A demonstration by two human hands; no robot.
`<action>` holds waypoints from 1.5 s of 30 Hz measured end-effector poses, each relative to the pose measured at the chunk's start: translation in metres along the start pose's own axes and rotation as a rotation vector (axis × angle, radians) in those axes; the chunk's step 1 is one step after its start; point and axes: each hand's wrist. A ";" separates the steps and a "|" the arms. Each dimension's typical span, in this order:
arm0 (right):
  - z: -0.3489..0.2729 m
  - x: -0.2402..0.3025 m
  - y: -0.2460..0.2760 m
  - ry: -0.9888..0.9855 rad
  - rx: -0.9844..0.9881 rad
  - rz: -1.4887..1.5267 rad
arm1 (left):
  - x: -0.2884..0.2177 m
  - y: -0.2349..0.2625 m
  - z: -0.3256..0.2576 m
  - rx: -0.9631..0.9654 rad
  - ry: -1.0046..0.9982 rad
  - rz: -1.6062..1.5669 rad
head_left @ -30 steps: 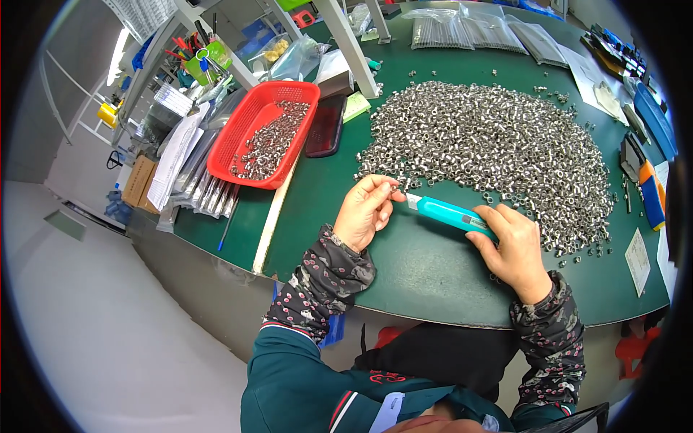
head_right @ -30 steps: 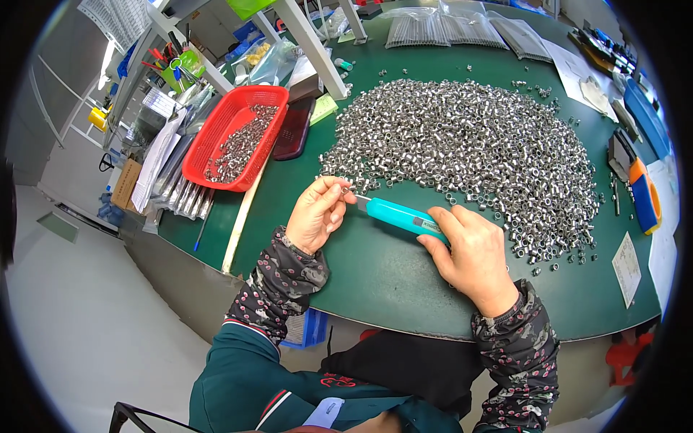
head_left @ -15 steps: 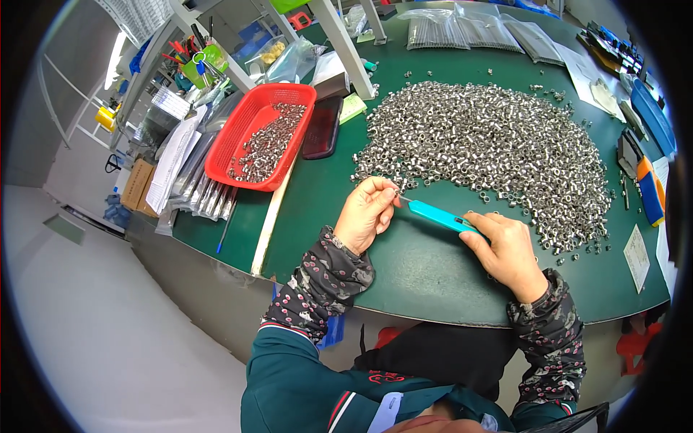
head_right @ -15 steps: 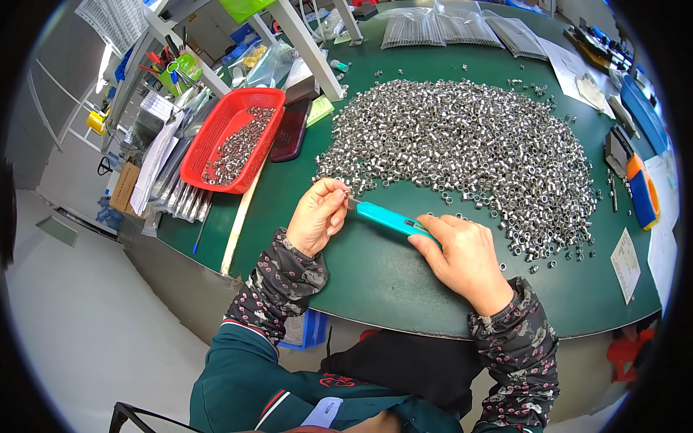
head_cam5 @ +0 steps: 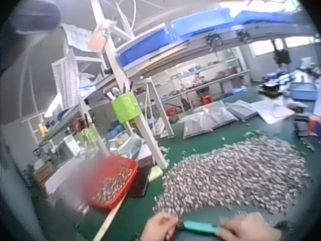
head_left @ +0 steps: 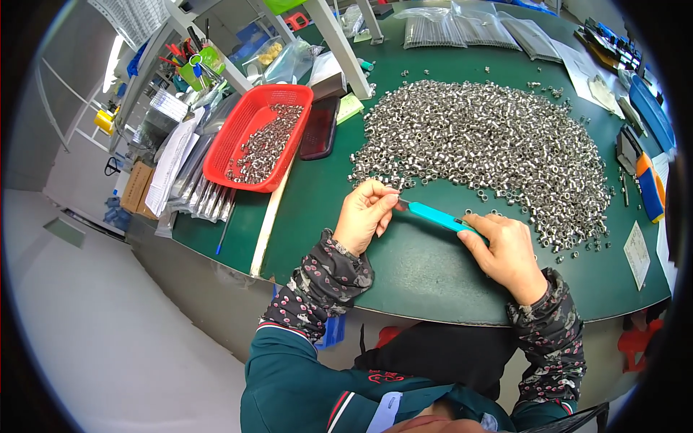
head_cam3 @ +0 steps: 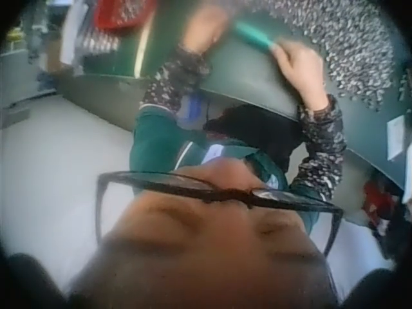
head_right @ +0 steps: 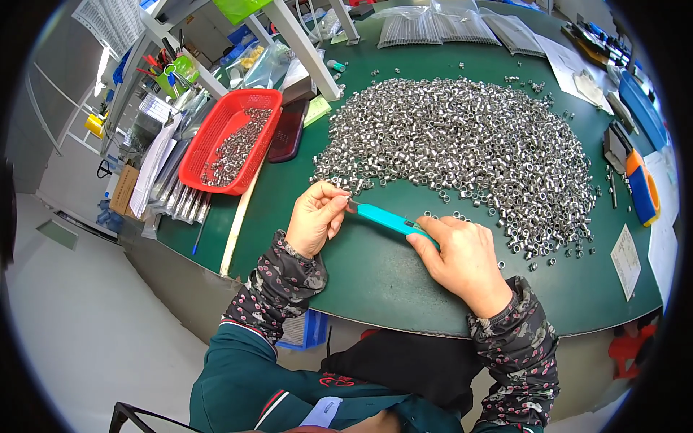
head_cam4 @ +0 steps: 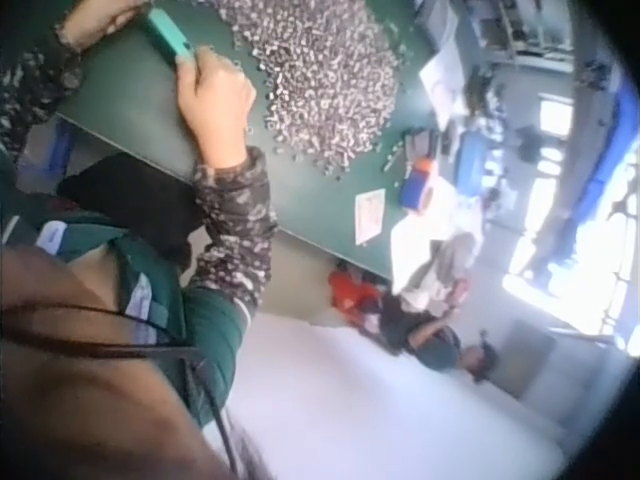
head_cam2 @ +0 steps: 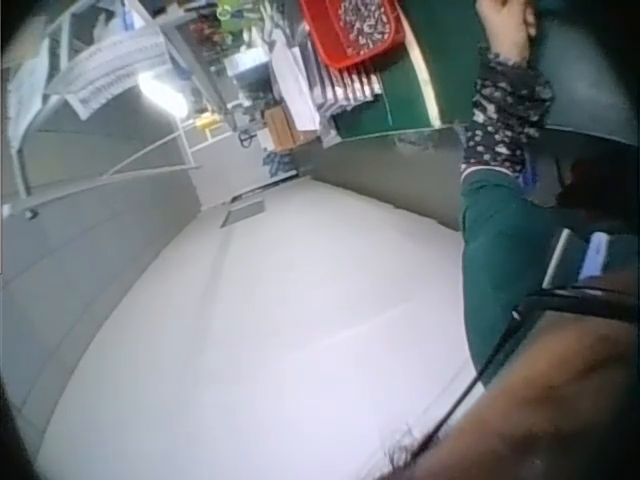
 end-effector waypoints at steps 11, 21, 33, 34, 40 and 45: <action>-0.005 0.006 -0.003 0.055 -0.116 -0.106 | -0.002 -0.003 -0.001 -0.052 0.006 0.043; -0.004 0.007 -0.003 0.160 -0.200 -0.150 | 0.000 -0.003 0.000 -0.059 0.046 -0.064; -0.003 -0.003 -0.005 -0.019 -0.043 0.027 | -0.001 -0.003 -0.001 -0.031 0.019 -0.006; -0.003 -0.002 -0.003 -0.028 -0.040 0.020 | -0.001 -0.003 -0.001 -0.029 0.020 -0.006; -0.005 0.004 -0.004 0.076 -0.145 -0.096 | -0.001 -0.002 -0.001 -0.041 0.041 -0.014; -0.004 0.007 -0.005 0.264 -0.250 -0.187 | -0.001 -0.002 0.001 -0.050 0.113 -0.127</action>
Point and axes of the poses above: each hand's wrist, its own z-axis towards the middle knuckle, its own y-axis out of the back of the hand, x = y × z, and after that the axes turned 11 degrees about -x, right-handed
